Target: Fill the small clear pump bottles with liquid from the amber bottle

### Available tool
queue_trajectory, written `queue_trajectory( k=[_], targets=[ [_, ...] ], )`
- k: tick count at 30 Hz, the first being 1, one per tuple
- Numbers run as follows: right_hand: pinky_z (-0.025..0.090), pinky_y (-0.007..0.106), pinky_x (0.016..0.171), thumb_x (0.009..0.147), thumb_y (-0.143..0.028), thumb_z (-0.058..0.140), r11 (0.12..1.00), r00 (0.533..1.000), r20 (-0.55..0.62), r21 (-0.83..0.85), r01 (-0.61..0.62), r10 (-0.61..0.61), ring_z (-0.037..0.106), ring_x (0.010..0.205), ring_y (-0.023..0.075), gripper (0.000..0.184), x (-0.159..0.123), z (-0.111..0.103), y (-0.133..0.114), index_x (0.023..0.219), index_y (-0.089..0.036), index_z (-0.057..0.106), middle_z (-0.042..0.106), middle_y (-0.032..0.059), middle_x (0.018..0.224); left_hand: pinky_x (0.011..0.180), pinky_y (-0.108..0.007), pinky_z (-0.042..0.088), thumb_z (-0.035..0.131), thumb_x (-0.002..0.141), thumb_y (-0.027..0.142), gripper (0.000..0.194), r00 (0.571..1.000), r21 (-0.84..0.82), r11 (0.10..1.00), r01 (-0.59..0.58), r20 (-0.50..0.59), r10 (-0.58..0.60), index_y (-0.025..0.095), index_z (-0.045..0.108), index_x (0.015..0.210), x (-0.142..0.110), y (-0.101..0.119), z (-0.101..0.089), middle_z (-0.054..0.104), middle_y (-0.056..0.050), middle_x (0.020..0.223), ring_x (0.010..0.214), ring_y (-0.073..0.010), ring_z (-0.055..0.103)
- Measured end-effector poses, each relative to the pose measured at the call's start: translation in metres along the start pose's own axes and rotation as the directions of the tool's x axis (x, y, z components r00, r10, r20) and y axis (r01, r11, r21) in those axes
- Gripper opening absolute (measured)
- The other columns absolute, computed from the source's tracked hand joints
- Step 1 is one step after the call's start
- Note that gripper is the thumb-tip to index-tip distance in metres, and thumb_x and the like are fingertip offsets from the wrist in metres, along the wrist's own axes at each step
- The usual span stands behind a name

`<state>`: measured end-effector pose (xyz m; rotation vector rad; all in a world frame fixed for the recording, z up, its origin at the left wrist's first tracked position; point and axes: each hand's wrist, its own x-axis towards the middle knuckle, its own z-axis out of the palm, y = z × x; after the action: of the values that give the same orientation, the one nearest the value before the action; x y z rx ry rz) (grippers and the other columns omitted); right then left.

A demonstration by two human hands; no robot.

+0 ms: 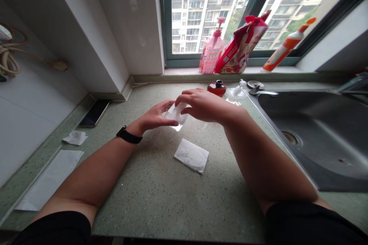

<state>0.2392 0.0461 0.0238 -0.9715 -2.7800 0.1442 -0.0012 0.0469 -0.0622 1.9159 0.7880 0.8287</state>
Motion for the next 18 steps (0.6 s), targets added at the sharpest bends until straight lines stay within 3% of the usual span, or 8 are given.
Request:
queue_trajectory(
  k=[4, 10, 16, 18],
  targets=[
    [0.043, 0.04, 0.107, 0.101, -0.025, 0.07, 1.0, 0.999, -0.034, -0.019, -0.018, 0.018, 0.07, 0.116, 0.0271, 0.023, 0.003, 0.007, 0.006, 0.124, -0.022, 0.077, 0.077, 0.0114, 0.121, 0.109, -0.048, 0.056, 0.094, 0.081, 0.052, 0.068, 0.996, 0.059, 0.998, -0.036, -0.081, 0.041, 0.022, 0.066, 0.135, 0.0, 0.002, 0.004, 0.075, -0.013, 0.136, 0.124, -0.0309, 0.071],
    [0.04, 0.042, 0.113, 0.102, -0.025, 0.069, 0.999, 0.998, -0.055, -0.025, -0.027, 0.026, 0.069, 0.118, 0.0277, 0.026, 0.003, 0.009, 0.01, 0.127, -0.024, 0.076, 0.076, 0.0109, 0.121, 0.104, -0.046, 0.057, 0.096, 0.078, 0.055, 0.067, 0.979, 0.231, 0.973, 0.009, -0.199, 0.038, 0.022, 0.067, 0.128, -0.001, 0.008, 0.011, 0.077, -0.009, 0.126, 0.114, -0.0294, 0.073],
    [0.048, 0.037, 0.099, 0.101, -0.024, 0.068, 0.996, 0.995, -0.057, 0.024, -0.087, 0.088, 0.071, 0.113, 0.026, 0.025, -0.007, -0.009, 0.006, 0.125, -0.024, 0.076, 0.076, 0.0094, 0.124, 0.121, -0.054, 0.05, 0.087, 0.082, 0.072, 0.088, 0.976, 0.244, 0.97, -0.027, -0.203, 0.078, 0.025, 0.057, 0.15, -0.003, 0.004, 0.01, 0.069, -0.015, 0.149, 0.139, -0.0364, 0.065],
    [0.049, 0.035, 0.095, 0.101, -0.024, 0.068, 0.993, 0.99, -0.076, 0.045, -0.112, 0.115, 0.071, 0.111, 0.0249, 0.026, -0.015, -0.02, 0.007, 0.125, -0.024, 0.076, 0.076, 0.0096, 0.128, 0.124, -0.054, 0.048, 0.076, 0.087, 0.081, 0.094, 0.976, 0.212, 0.976, -0.055, -0.194, 0.097, 0.024, 0.052, 0.157, -0.003, 0.001, 0.008, 0.065, -0.018, 0.155, 0.145, -0.0369, 0.061]
  ],
)
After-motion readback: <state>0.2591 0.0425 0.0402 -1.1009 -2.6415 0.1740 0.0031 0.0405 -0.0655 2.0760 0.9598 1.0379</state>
